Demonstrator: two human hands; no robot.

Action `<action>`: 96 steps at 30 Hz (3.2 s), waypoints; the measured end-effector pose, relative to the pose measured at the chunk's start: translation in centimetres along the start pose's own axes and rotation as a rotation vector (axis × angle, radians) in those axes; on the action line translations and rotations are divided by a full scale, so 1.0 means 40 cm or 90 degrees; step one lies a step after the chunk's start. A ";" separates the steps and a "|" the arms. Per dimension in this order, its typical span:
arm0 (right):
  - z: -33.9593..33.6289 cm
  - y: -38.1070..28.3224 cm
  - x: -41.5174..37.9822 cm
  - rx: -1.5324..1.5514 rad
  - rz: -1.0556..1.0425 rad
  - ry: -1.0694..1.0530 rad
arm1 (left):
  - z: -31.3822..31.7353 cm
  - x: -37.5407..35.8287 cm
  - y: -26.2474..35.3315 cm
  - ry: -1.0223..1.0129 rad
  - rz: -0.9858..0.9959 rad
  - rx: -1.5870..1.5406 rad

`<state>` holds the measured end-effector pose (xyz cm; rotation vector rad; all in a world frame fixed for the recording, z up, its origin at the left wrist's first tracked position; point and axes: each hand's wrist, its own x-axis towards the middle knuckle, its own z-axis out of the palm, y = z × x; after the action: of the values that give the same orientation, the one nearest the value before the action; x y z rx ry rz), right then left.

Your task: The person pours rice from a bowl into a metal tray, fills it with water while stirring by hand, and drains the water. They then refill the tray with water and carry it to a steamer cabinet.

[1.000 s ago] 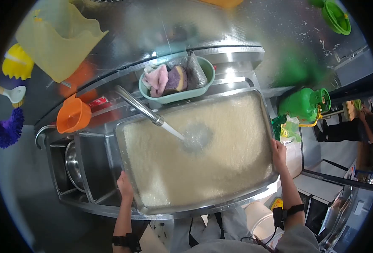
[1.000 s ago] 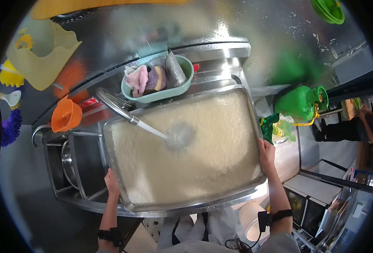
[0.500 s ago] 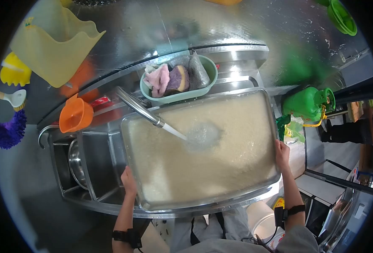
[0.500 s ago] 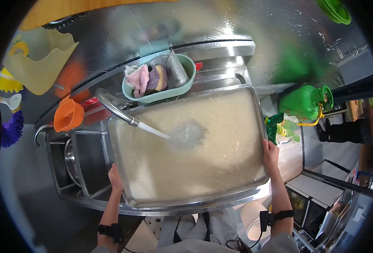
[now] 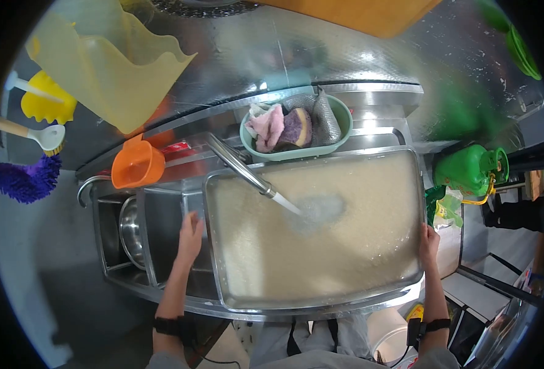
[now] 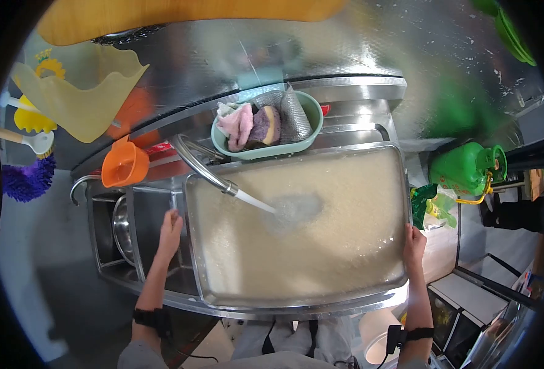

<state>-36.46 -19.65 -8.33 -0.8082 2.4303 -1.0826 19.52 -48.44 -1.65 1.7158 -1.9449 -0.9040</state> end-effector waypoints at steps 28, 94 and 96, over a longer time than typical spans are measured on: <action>-0.008 0.000 0.006 -0.071 0.041 -0.002 | 0.119 0.521 0.076 -0.204 -0.083 -0.428; -0.008 -0.016 0.002 -0.051 0.062 -0.032 | 0.129 0.489 0.131 -0.099 -0.227 -0.483; -0.010 -0.004 0.005 -0.061 0.061 -0.030 | 0.132 0.482 0.136 -0.118 -0.217 -0.479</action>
<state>-36.75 -19.65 -7.97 -0.7291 2.4693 -0.9086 8.72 -65.94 -4.05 1.5310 -1.1526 -1.6975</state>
